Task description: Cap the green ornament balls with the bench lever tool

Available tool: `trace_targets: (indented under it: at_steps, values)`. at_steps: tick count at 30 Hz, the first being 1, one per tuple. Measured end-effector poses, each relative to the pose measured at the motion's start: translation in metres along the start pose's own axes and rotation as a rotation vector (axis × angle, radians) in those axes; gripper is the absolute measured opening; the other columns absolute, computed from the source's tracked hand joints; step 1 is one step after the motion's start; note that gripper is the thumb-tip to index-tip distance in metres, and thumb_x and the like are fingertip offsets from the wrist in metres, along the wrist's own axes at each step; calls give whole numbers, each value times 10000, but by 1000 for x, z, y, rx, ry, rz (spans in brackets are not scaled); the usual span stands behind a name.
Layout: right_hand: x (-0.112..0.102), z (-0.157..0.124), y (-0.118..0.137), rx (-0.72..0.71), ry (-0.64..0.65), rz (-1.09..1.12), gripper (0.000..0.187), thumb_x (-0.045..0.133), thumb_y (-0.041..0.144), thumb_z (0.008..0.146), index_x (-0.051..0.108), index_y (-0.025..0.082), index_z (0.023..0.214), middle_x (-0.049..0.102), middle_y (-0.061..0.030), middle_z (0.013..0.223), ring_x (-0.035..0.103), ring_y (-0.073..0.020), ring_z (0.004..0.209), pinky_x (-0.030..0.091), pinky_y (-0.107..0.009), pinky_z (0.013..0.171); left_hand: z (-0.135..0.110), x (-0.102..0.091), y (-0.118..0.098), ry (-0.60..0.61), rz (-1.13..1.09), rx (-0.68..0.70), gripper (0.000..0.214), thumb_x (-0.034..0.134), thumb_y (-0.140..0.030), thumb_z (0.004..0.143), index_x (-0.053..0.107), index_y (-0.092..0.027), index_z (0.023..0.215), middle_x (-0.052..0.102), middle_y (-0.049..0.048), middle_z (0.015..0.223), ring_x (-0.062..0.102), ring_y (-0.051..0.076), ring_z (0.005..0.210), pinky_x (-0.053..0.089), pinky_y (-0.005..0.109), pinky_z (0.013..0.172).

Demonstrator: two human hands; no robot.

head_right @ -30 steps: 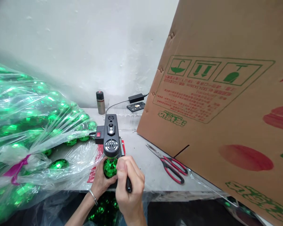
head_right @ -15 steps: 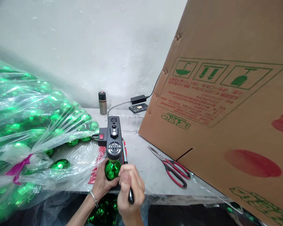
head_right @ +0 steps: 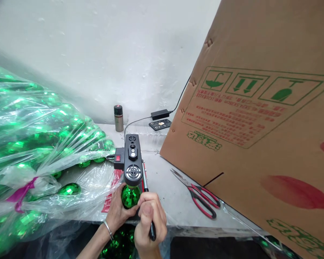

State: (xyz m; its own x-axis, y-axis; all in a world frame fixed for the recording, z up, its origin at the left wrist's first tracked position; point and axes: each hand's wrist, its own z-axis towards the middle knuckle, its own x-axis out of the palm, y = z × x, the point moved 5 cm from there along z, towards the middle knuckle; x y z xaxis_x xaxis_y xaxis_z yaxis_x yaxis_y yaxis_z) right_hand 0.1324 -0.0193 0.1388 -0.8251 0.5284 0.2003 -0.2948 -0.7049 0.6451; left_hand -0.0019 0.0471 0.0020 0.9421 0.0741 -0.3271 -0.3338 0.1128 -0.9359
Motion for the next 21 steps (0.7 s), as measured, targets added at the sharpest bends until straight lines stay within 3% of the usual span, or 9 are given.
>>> trace_targets:
  at_steps: [11,21]
  values:
    - [0,-3,-1,17,-9,-4,381,512,145,1106,532,224,734,532,32,660,555,-131,596,387,-291,573,0,0,3,-25,12,-6,780,947,-371,566,709,-210,1291,795,165,1247,729,481,1228,539,657,1127]
    - [1,-1,0,-5,-31,-6,386,506,141,1097,520,223,720,532,34,662,523,-115,565,376,-283,544,-3,5,7,-41,16,9,764,928,-336,580,698,-199,1296,798,189,1257,728,507,1237,498,728,1144]
